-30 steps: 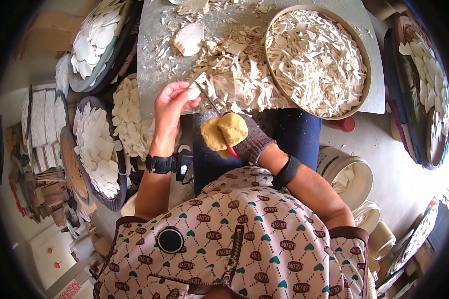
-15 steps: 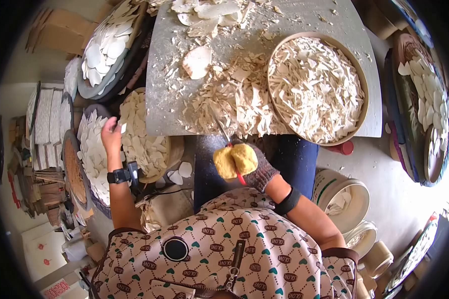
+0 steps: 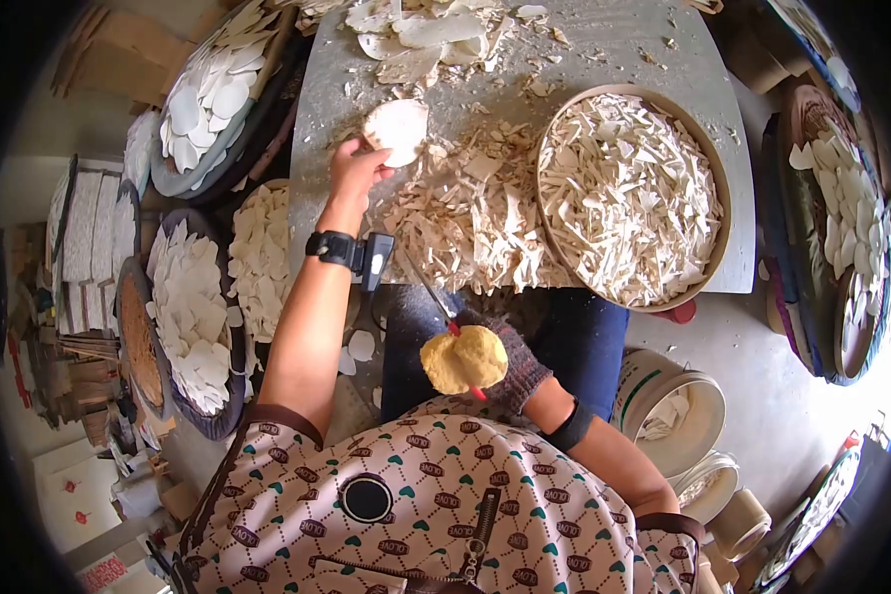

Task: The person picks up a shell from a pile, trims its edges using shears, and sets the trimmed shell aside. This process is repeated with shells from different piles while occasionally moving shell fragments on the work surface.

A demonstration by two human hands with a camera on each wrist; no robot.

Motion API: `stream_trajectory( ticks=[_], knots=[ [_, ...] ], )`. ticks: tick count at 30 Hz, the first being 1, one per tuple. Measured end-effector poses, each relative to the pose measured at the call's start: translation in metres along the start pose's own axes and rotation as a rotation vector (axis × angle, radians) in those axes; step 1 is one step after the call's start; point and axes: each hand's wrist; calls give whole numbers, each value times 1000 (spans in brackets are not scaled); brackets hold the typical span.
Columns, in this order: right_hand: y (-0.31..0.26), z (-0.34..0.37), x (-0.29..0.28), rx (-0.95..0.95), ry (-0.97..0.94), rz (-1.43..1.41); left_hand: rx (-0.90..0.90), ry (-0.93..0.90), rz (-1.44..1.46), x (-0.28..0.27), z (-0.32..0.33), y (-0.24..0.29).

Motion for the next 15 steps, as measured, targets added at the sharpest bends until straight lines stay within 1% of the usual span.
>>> stream_trajectory(
  ticks=[1, 2, 4, 5, 6, 7, 8, 9, 10, 11, 13, 14, 15],
  knots=[
    [5, -2, -4, -55, -21, 50, -42, -50, 126, -3, 1, 3],
    [10, -4, -9, -106, -48, 100, 6, -23, 90, -10, 4, 5],
    [18, -12, -20, 171, -85, -311, 102, 45, 19, -37, 22, 5],
    [20, -14, -22, 318, -101, -511, 143, 54, 52, -59, 29, -5],
    [18, -12, -19, 317, -127, -492, 155, 81, 130, -82, 44, -10],
    [13, -9, -15, 311, -154, -472, 108, 148, 209, -108, 59, -19],
    [9, -7, -14, 297, -181, -450, 85, 321, 315, -135, 74, -36],
    [12, -6, -13, 192, -139, -319, 15, 368, 318, -168, 96, -42],
    [25, -13, -21, 263, -138, -412, -70, 500, 299, -207, 110, -67],
    [26, -13, -20, 45, -137, -42, -68, 507, 377, -259, 121, -104],
    [29, -13, -21, -54, -183, 138, 232, 471, -71, -380, 164, -186],
    [31, -12, -23, -56, -201, 169, -3, 674, 423, -410, 190, -203],
    [34, -11, -23, 55, -212, 69, -258, 843, 920, -429, 207, -215]
  ],
)
Point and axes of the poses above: each hand's wrist, its own z-axis away from the middle knuckle, its own x-axis out of the palm, y = z × x, and after that the axes turned 14 degrees about y, right-handed
